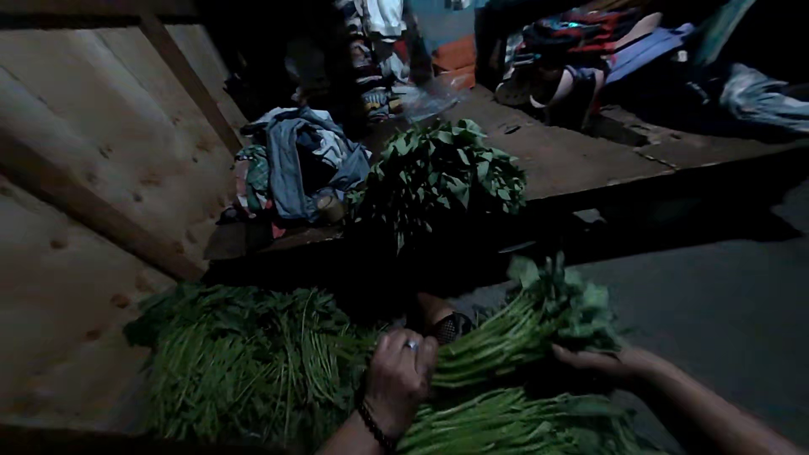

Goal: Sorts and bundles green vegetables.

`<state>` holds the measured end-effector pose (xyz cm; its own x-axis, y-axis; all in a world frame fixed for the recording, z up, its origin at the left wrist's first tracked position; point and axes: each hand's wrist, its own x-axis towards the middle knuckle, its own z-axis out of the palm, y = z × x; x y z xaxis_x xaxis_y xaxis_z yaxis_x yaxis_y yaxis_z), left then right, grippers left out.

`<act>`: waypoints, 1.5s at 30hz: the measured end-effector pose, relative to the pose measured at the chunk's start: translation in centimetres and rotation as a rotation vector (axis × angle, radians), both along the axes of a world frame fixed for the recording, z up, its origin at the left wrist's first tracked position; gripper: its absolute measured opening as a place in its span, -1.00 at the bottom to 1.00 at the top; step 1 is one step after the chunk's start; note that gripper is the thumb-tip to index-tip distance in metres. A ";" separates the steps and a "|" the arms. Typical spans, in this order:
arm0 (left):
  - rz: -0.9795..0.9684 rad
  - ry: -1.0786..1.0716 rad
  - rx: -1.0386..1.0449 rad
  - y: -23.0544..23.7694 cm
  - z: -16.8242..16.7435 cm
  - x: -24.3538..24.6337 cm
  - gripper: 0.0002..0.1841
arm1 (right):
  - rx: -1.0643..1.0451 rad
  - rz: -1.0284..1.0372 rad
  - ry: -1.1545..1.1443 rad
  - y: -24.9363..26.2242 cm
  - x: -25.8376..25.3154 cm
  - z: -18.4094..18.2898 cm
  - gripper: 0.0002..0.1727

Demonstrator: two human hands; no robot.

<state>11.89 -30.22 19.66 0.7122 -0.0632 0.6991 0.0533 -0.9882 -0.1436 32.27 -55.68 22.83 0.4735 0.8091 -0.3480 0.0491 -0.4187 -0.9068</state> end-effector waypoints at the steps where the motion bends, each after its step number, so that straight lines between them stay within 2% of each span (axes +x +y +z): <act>1: -0.007 0.037 0.001 -0.4 -0.2 -0.5 -0.76 | -0.073 0.008 0.027 -1.1 0.3 -1.0 -0.61; 2: -0.001 0.068 0.011 -0.5 -0.3 -1.1 -0.78 | -0.128 -0.025 0.051 -1.9 0.8 -2.0 -0.68; 4: 0.043 0.164 0.021 -0.6 -0.2 -2.5 -0.83 | -0.155 -0.232 0.052 -2.3 1.5 -2.9 -0.85; 6: 0.097 0.310 -0.032 -0.8 0.5 -3.9 -0.87 | -0.029 -0.418 -0.079 -2.2 2.3 -2.3 -0.75; 8: 0.155 0.482 -0.135 -1.3 1.8 -4.9 -0.85 | 0.140 -0.477 -0.339 -1.7 2.0 -0.1 -0.67; 9: 0.171 0.538 -0.166 -1.6 2.2 -5.1 -0.83 | 0.223 -0.424 -0.492 -1.2 1.3 1.3 -0.63; 11: 0.155 0.551 -0.155 -1.7 2.3 -5.0 -0.85 | 0.384 -0.179 -0.784 0.7 -0.7 3.7 -0.55; 13: 0.106 0.520 -0.120 -1.7 2.0 -4.8 -0.88 | 0.492 0.157 -0.848 3.7 -3.5 4.5 -0.44; 15: 0.045 0.445 -0.059 -1.4 1.5 -4.5 -0.91 | 0.425 0.530 -0.751 6.6 -5.4 3.9 -0.26; 16: 0.024 0.408 -0.026 -1.4 1.4 -4.5 -0.92 | 0.318 0.677 -0.728 7.9 -5.6 3.4 -0.22; 18: 0.029 0.383 0.035 -1.2 1.3 -4.7 -0.88 | 0.049 0.839 -0.752 9.8 -5.4 2.7 -0.22; 21: 0.052 0.449 -0.061 -1.3 1.5 -5.3 -0.79 | -0.234 0.793 -0.801 10.1 -4.9 3.1 -0.21; 23: 0.026 0.558 -0.245 -1.4 1.9 -5.4 -0.58 | -0.318 0.679 -0.749 9.2 -4.6 3.5 -0.27; 26: 0.056 1.001 -0.588 -0.6 4.1 -4.4 -0.10 | -0.357 0.555 -0.678 8.8 -4.3 1.9 -0.42; 27: 0.095 1.144 -0.655 0.1 4.7 -3.9 -0.06 | -0.345 0.520 -0.675 8.9 -4.1 0.9 -0.44; 30: 0.057 1.231 -0.614 3.5 4.9 -5.1 -0.33 | -0.319 0.466 -0.718 9.3 -3.5 -1.0 -0.47; 33: 0.080 1.282 -0.588 5.7 7.3 -7.5 -0.34 | -0.347 0.508 -0.842 9.9 -3.5 -0.7 -0.49; 34: 0.086 1.205 -0.574 5.6 8.0 -8.3 -0.39 | -0.356 0.518 -0.905 10.1 -3.6 -0.6 -0.53; 36: 0.042 0.908 -0.498 4.3 8.7 -9.5 -0.57 | -0.309 0.518 -1.015 10.5 -3.8 -0.1 -0.62; 37: 0.027 0.839 -0.494 3.1 9.2 -9.8 -0.63 | -0.262 0.526 -1.047 10.6 -4.0 0.1 -0.64; 38: 0.031 0.875 -0.511 1.8 9.8 -9.9 -0.64 | -0.222 0.552 -1.038 10.7 -4.3 0.6 -0.61; 41: 0.102 1.073 -0.463 -0.3 9.3 -10.1 -0.66 | -0.169 0.716 -0.894 10.4 -5.8 2.1 -0.28; 43: 0.119 1.007 -0.345 -0.3 7.5 -10.4 -0.81 | -0.206 0.797 -0.808 9.8 -7.1 2.1 -0.10; 45: 0.094 0.838 -0.161 0.0 5.9 -10.5 -0.89 | -0.221 0.811 -0.805 9.0 -8.1 0.9 -0.01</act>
<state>1.38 -30.24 25.57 0.9950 0.0764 -0.0650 0.0745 -0.9968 -0.0305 24.13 -46.66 23.73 -0.0069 0.9353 -0.3538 0.9039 -0.1455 -0.4022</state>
